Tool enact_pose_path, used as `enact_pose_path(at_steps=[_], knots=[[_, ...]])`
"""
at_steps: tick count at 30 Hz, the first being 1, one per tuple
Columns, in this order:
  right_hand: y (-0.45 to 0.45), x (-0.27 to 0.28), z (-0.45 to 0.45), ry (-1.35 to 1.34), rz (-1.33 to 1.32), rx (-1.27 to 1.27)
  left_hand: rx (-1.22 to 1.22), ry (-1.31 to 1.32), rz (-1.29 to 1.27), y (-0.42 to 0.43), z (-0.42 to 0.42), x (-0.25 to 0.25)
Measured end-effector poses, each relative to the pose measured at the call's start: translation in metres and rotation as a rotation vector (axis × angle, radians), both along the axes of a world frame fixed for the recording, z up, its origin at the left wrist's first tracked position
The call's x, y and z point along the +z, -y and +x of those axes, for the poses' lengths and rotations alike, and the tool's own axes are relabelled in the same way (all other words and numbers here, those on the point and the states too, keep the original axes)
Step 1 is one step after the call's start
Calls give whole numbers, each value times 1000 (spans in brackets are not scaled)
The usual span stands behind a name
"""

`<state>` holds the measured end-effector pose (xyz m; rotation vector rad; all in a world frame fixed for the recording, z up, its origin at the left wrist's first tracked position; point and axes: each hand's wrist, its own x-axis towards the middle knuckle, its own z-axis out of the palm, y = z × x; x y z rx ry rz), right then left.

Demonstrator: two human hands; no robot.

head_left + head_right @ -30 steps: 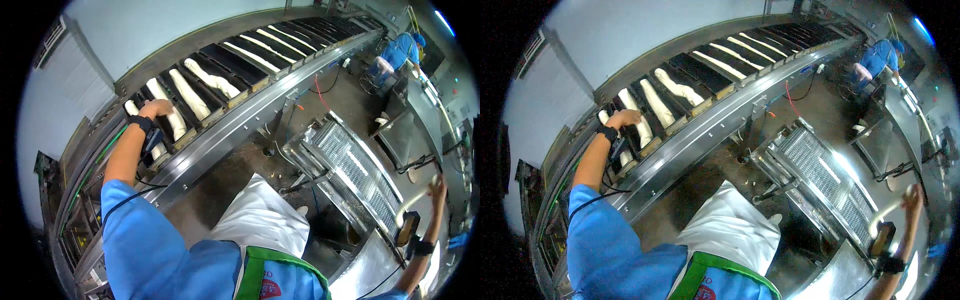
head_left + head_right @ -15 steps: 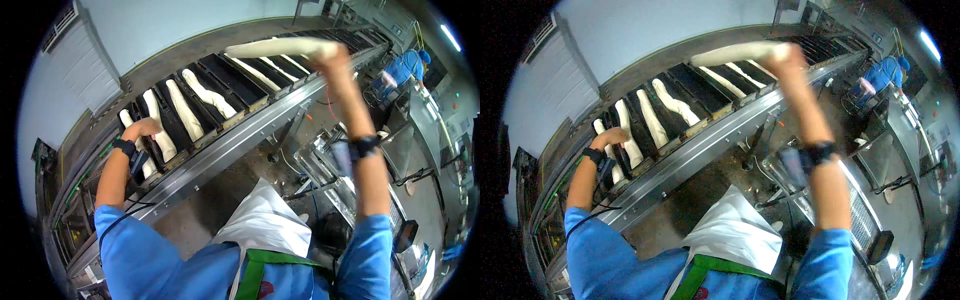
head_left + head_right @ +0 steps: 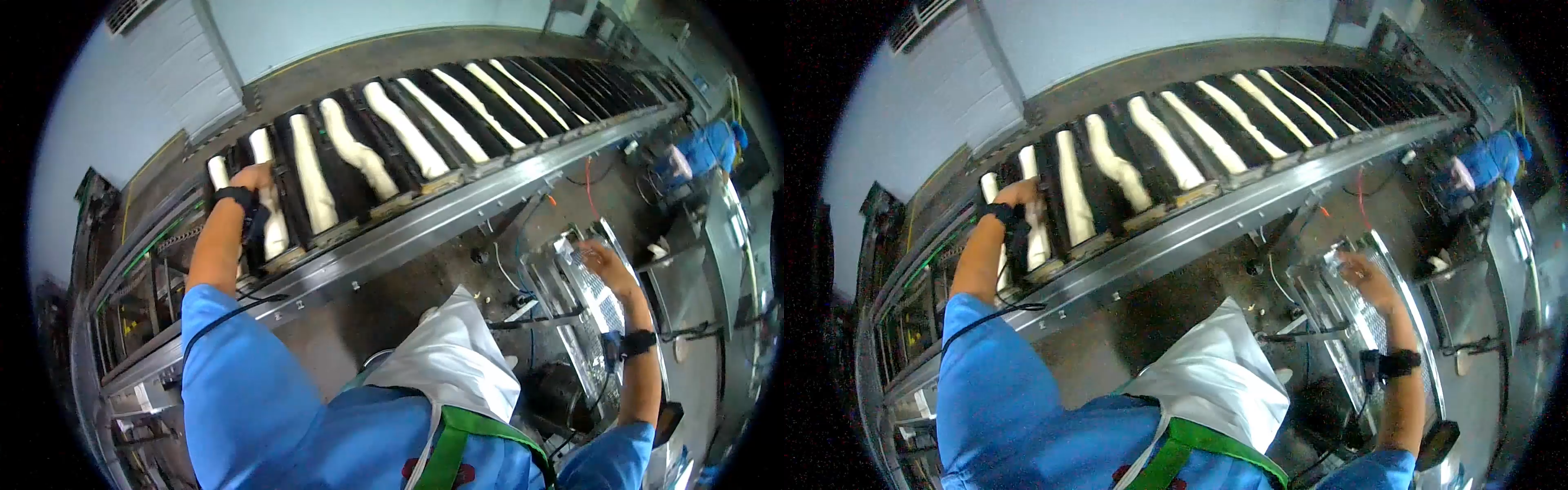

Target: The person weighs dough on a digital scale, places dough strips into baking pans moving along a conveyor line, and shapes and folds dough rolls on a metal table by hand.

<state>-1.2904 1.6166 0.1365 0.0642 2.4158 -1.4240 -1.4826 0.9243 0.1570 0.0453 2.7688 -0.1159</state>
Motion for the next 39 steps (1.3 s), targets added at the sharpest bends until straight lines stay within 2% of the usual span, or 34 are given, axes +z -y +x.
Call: enact_pose_path(at_steps=[1, 2, 3, 4, 5, 6, 8, 10, 11, 12, 14, 15, 16, 18, 20, 22, 24, 25, 26, 29, 30, 32, 33, 34, 36, 38, 39], knots=[[-23, -4, 18, 54, 11, -41, -101, 10, 106, -2, -15, -5], [-47, -5, 39, 109, 26, -105, -59, -198, 31, -31, -2, 4], [-70, -10, 57, 124, 46, -149, -17, -120, -41, -22, -14, 2], [-95, -16, 76, 128, 52, -214, 77, 34, 62, -18, -18, 11], [-121, -19, 94, 125, 149, -231, 310, -15, 405, 8, -29, 3], [-144, -22, 109, 127, 244, -236, 323, -138, -90, -16, -36, 9], [-176, -36, 166, 107, 213, -383, 174, -231, -241, -45, -38, 40], [-203, -46, 213, 107, 356, -432, 291, -298, -249, -110, -42, 68], [-193, -32, 226, 197, 361, -457, 167, -245, -237, -106, -68, 64], [-201, -41, 243, 231, 273, -571, -65, -265, -256, -109, -93, 56], [-204, -43, 270, 144, 692, -455, -164, -322, -73, -187, -87, 73], [-222, -64, 291, 100, 758, -398, -196, -340, -17, -223, -84, 75], [-223, -63, 301, 100, 756, -422, -227, -358, 32, -263, -81, 78], [-212, -49, 311, 295, 958, -641, -395, -354, 189, -326, -79, 69], [-230, -57, 332, 328, 1050, -708, -554, -306, 123, -387, -84, 54], [-245, -54, 343, 428, 1255, -744, -709, -430, 90, -441, -83, 30], [-273, -77, 364, 452, 1341, -812, -697, -381, 138, -505, -64, 35], [-279, -84, 370, 519, 1275, -821, -723, -426, 169, -523, -65, 27], [-268, -65, 356, 648, 1355, -685, -741, -467, 203, -544, -69, 19], [-285, -80, 346, 549, 1483, -741, -674, -465, 323, -585, -80, -6], [-283, -70, 338, 537, 1508, -733, -637, -482, 391, -591, -85, -15], [-309, -82, 336, 656, 1381, -772, -612, -481, 419, -603, -95, -32], [-318, -81, 331, 747, 1353, -710, -613, -492, 458, -604, -99, -39], [-338, -97, 337, 658, 1317, -747, -592, -484, 451, -608, -99, -37], [-365, -116, 335, 628, 1426, -494, -529, -510, 477, -622, -103, -31], [-379, -100, 323, 283, 1234, -547, -516, -526, 545, -624, -117, -32], [-390, -86, 319, 240, 1017, -801, -520, -523, 562, -625, -123, -32]])
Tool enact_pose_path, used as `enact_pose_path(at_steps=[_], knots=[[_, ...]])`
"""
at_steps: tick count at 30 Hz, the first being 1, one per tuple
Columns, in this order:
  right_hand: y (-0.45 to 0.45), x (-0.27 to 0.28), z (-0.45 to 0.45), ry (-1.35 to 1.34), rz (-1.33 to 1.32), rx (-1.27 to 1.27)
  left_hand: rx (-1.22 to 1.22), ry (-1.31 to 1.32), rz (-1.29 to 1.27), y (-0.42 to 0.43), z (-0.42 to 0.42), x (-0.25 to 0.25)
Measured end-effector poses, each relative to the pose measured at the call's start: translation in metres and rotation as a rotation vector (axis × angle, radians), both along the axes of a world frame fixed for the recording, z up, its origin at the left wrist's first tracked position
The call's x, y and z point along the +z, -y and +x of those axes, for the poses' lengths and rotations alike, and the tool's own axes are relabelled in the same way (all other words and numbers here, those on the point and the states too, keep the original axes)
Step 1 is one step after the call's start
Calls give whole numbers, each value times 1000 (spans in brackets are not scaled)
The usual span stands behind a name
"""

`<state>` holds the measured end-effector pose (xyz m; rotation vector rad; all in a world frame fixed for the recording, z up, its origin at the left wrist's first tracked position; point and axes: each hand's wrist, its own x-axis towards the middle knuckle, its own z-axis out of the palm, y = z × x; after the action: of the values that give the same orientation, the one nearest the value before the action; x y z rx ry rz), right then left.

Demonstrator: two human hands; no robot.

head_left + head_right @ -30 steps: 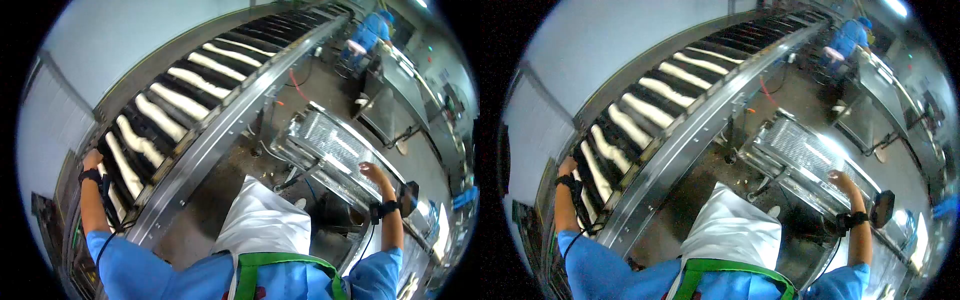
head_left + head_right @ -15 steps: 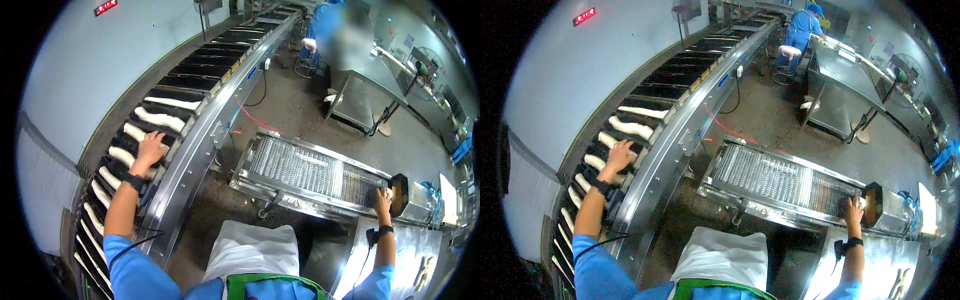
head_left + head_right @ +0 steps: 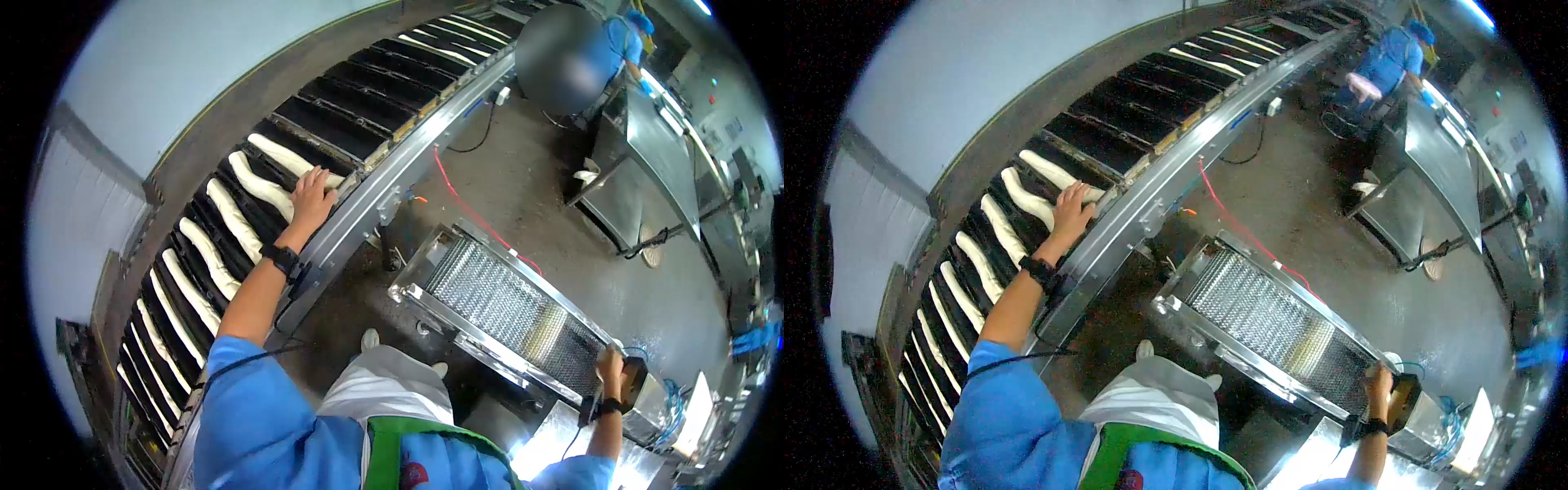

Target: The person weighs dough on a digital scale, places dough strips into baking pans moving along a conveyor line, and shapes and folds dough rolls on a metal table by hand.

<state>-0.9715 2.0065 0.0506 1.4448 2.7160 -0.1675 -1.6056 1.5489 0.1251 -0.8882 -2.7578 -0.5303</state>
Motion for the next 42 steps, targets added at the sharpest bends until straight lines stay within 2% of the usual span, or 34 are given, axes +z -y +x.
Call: enact_pose_path(at_steps=[2, 3, 6, 7, 8, 9, 10, 12, 13, 14, 16, 18, 19, 20, 21, 22, 23, 25, 27, 29, 33, 35, 36, 37, 38, 39, 40, 41, 42], knots=[[-4, 72, -45, 76, 85, -44, -6, 9, 15, -6, -17, -3], [-37, 82, -37, 67, -19, -78, 6, 20, 15, -9, -22, -1], [-16, 203, -101, -429, -150, -130, 55, 86, -1, -24, -39, -2], [14, 251, -145, -653, -296, -134, 58, 90, 2, -31, -46, -4], [24, 280, -169, -826, -351, -11, 84, 137, -28, -39, -50, -7], [41, 307, -204, -863, -308, -41, 111, 179, -55, -46, -59, -11], [49, 325, -230, -946, -324, 55, 141, 182, -112, -50, -74, -29], [67, 343, -280, -1080, -297, 28, 183, 233, -137, -54, -70, -7], [75, 350, -308, -1053, -359, 159, 227, 281, -169, -57, -72, 2], [83, 355, -338, -1020, -422, 289, 230, 248, -153, -56, -83, -10], [101, 345, -404, -1100, -426, 396, 270, 268, -132, -60, -87, -8], [128, 328, -468, -1140, -649, 493, 275, 235, -125, -58, -91, -15], [136, 314, -500, -1120, -651, 547, 315, 252, -100, -61, -86, -9], [147, 297, -533, -1170, -813, 533, 316, 248, -120, -62, -93, -18], [151, 267, -567, -1211, -893, 620, 316, 240, -140, -64, -102, -27], [165, 251, -590, -1076, -905, 665, 318, 239, -142, -67, -105, -27], [167, 215, -614, -831, -804, 784, 334, 268, -157, -70, -102, -25], [172, 127, -646, -632, -616, 1232, 354, 295, -180, -73, -97, -17], [181, 121, -637, -225, -544, 1145, 406, 321, -197, -77, -92, -4], [167, 101, -628, -283, -553, 1134, 398, 362, -193, -84, -86, 6], [125, 84, -589, -344, -526, 1123, 385, 336, -242, -84, -91, -4], [100, 74, -563, -240, -641, 1034, 410, 392, -269, -93, -88, 7], [86, 62, -544, -277, -576, 1055, 363, 365, -383, -103, -90, 18], [77, 50, -525, -301, -565, 1004, 364, 151, -204, -101, -104, -12], [69, 40, -504, -315, -553, 945, 216, 178, -361, -102, -116, -19], [67, 33, -484, -285, -500, 870, 299, 214, -217, -108, -99, -2], [65, 25, -464, -269, -485, 786, 279, 247, -197, -103, -116, -21], [58, 36, -454, -88, -465, 735, 344, 632, -112, -120, -107, 2], [55, 29, -442, -122, -464, 662, 354, 602, -76, -109, -122, -20]])
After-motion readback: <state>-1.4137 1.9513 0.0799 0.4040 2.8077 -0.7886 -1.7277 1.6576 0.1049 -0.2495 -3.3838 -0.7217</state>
